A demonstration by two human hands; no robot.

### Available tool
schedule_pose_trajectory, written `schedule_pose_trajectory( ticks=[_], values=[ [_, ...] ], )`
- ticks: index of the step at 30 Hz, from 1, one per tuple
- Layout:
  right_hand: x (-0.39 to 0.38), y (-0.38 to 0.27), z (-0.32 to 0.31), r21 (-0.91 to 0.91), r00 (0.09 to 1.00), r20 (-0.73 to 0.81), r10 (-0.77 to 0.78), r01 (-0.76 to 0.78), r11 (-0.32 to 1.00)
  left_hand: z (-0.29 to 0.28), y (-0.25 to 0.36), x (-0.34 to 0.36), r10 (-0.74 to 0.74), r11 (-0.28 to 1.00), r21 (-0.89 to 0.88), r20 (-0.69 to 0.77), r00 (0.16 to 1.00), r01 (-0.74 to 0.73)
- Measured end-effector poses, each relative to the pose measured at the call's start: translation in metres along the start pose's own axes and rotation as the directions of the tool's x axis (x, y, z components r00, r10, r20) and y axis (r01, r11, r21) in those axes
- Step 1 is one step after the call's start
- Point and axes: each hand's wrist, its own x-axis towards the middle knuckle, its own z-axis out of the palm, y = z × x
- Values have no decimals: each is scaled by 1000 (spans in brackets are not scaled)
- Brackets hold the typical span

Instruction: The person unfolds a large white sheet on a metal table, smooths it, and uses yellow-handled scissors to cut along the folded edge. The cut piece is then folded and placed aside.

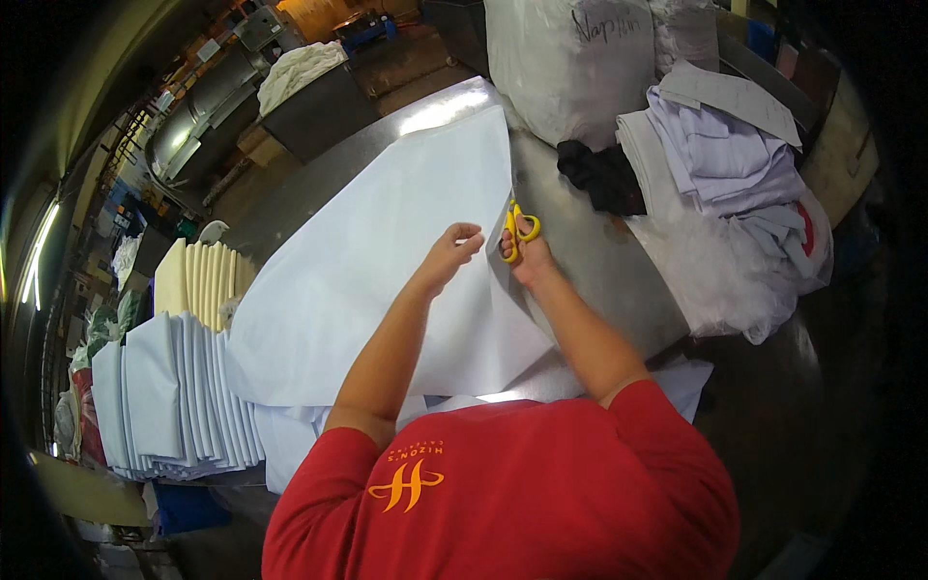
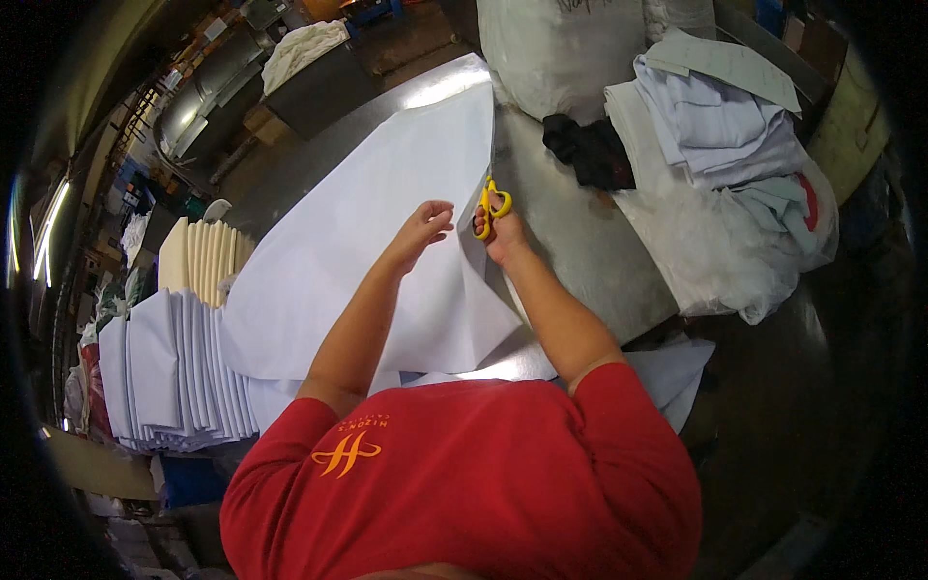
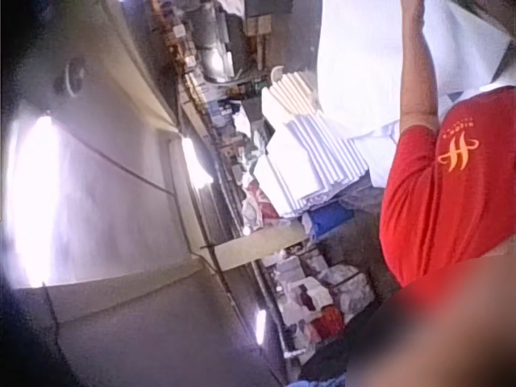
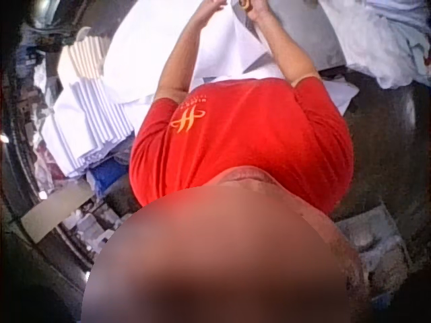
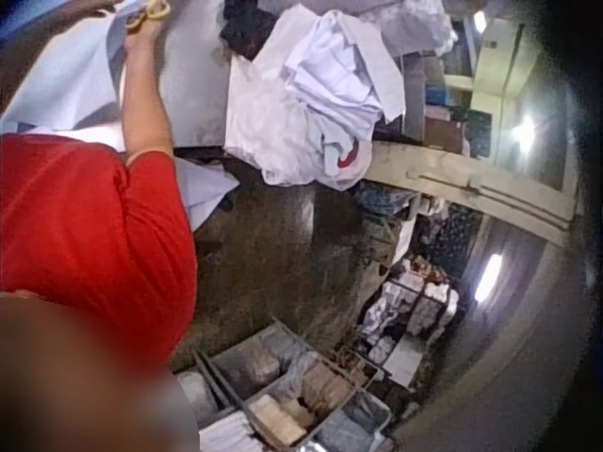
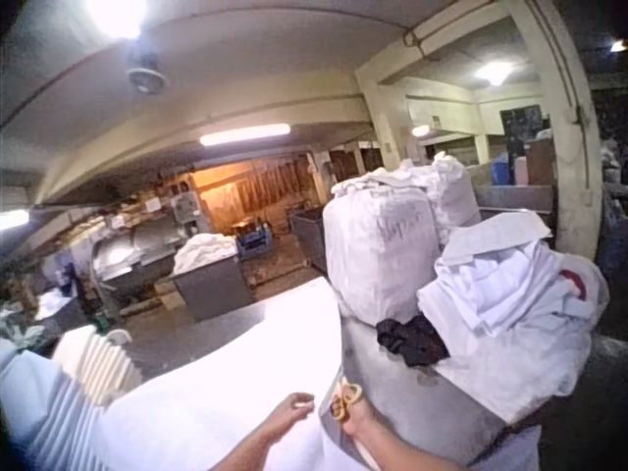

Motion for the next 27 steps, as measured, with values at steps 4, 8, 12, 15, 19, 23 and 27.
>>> schedule_pose_trajectory(
  ticks=[4, 8, 12, 15, 19, 23, 27],
  values=[
    [4, 11, 3, 99, 1000, -3, 5, -4, 995, 17, -11, 30, -138, 989, 72, 111, 984, 131],
    [10, 9, 0, 131, 999, 23, -38, 35, 991, 24, -14, 39, -44, 952, -284, 241, 970, 113],
    [9, 5, -7, 249, 999, 41, 31, -40, 968, 25, -22, 34, -165, 923, -303, 248, 955, 238],
    [8, 3, -10, 272, 991, 136, 9, -46, 961, 24, -30, 32, -44, 945, -309, 213, 976, 110],
    [4, 0, -9, 226, 994, 109, -6, -19, 974, 22, -31, 31, -48, 901, -409, 241, 969, 146],
    [-2, -10, -1, 152, 999, 37, 0, -5, 988, 29, -15, 22, 77, 960, 275, -109, 991, -45],
    [-11, -17, 12, 11, 993, -116, -23, 25, 1000, 48, 8, 4, 400, 613, 771, -117, 909, -170]
  ],
)
